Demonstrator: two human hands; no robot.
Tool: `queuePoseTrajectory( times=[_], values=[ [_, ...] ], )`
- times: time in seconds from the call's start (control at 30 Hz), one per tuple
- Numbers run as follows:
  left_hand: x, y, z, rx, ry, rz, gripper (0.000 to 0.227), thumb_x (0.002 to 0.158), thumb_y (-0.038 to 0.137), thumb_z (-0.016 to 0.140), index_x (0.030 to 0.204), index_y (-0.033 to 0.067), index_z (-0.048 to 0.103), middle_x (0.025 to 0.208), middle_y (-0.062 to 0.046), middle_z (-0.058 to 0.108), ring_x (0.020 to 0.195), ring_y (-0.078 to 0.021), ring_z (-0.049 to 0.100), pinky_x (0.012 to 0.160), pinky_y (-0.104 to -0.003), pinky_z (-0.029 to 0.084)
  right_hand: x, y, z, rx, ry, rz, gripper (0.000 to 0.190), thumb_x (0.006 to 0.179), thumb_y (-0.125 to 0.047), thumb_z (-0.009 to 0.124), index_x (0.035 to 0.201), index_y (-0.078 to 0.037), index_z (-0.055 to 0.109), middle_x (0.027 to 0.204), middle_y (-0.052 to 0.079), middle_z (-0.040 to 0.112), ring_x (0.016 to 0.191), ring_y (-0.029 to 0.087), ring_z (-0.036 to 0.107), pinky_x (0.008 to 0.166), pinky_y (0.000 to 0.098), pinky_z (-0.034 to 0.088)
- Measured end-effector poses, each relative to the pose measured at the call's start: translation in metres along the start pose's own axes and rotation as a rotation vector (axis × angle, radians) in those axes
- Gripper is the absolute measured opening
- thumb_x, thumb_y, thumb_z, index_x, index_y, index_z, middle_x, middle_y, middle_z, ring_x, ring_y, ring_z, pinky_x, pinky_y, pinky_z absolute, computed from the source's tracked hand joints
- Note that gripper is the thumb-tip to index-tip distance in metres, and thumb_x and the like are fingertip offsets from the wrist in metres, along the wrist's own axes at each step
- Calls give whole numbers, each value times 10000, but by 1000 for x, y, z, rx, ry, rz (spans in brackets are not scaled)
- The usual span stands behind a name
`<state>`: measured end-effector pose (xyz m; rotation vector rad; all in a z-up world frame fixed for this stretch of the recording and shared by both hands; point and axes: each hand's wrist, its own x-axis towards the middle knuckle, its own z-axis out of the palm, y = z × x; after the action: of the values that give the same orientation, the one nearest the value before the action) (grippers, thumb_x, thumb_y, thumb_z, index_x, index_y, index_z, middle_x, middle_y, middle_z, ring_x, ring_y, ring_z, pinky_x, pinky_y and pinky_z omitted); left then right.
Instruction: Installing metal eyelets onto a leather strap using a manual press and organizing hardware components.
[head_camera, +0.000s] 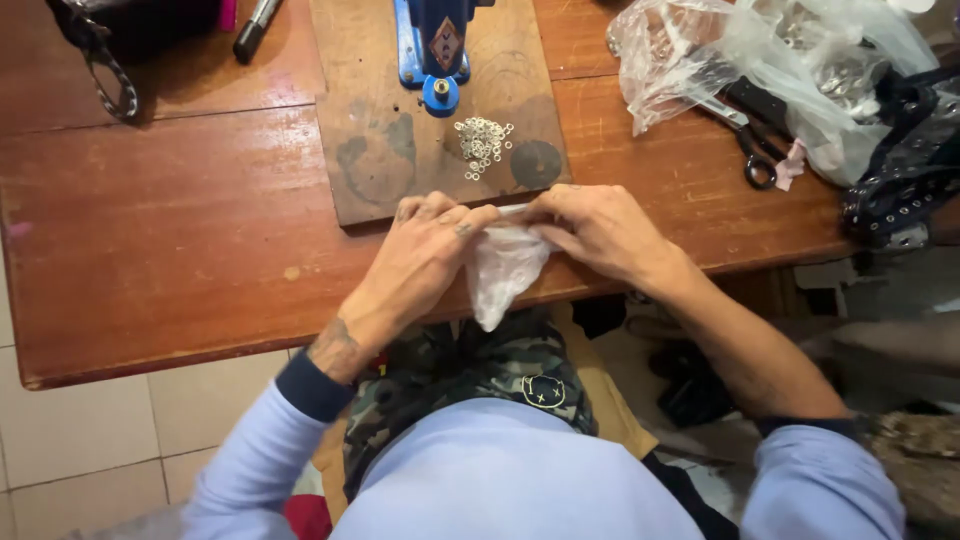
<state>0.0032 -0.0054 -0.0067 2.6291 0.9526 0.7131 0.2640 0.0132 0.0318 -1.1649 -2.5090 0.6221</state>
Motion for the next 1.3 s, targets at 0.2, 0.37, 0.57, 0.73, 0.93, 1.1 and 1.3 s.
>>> queuePoseTrajectory(
  times=[0.2,0.37,0.57,0.73,0.93,1.1,1.3],
  values=[
    [-6,22,22,-145,270,-278,97,928,163,721,1007,110,738,1145,-38,659,1066,-297,542,908,-420,432,4,-5,13,49,30,49,271,870,-138,773,1129,-72,732,1072,114,684,948,306,687,812,394,563],
    [-3,21,23,-64,357,-308,78,895,176,730,883,106,698,1178,-87,663,1072,-327,549,893,-440,429,4,-24,6,-92,60,105,295,857,-161,786,1139,-83,745,1125,87,713,1003,311,677,783,405,545],
    [-5,9,32,-41,319,-378,114,948,203,766,974,111,703,982,-22,644,992,-288,582,910,-448,398,1,-14,10,22,75,20,347,867,-167,764,1190,-50,712,1154,122,676,1031,319,668,864,389,544],
    [-7,18,20,128,356,-352,206,904,171,699,1108,157,728,1114,-26,610,1075,-259,554,937,-440,358,-6,-16,23,-268,139,5,314,898,-214,754,1189,-96,739,1187,115,595,1124,347,540,953,414,503],
    [-16,13,25,360,209,-348,214,921,190,689,1127,180,747,1090,-27,580,1052,-240,529,928,-436,350,-11,-17,26,-313,191,92,304,890,-260,787,1185,-186,786,1074,87,560,1068,322,516,907,426,480],
    [-12,12,10,278,244,-361,242,909,283,723,1125,175,740,1064,-52,574,1031,-266,525,913,-453,346,-12,-2,34,-152,272,98,308,885,-229,816,1176,-138,776,1103,97,568,1066,298,511,919,406,480],
    [-15,11,13,195,235,-355,255,908,289,735,1136,177,734,1057,-51,576,1032,-269,521,915,-456,340,-9,6,26,145,446,101,177,979,-212,733,1097,-82,748,1073,85,585,988,233,574,878,361,518]
  ],
)
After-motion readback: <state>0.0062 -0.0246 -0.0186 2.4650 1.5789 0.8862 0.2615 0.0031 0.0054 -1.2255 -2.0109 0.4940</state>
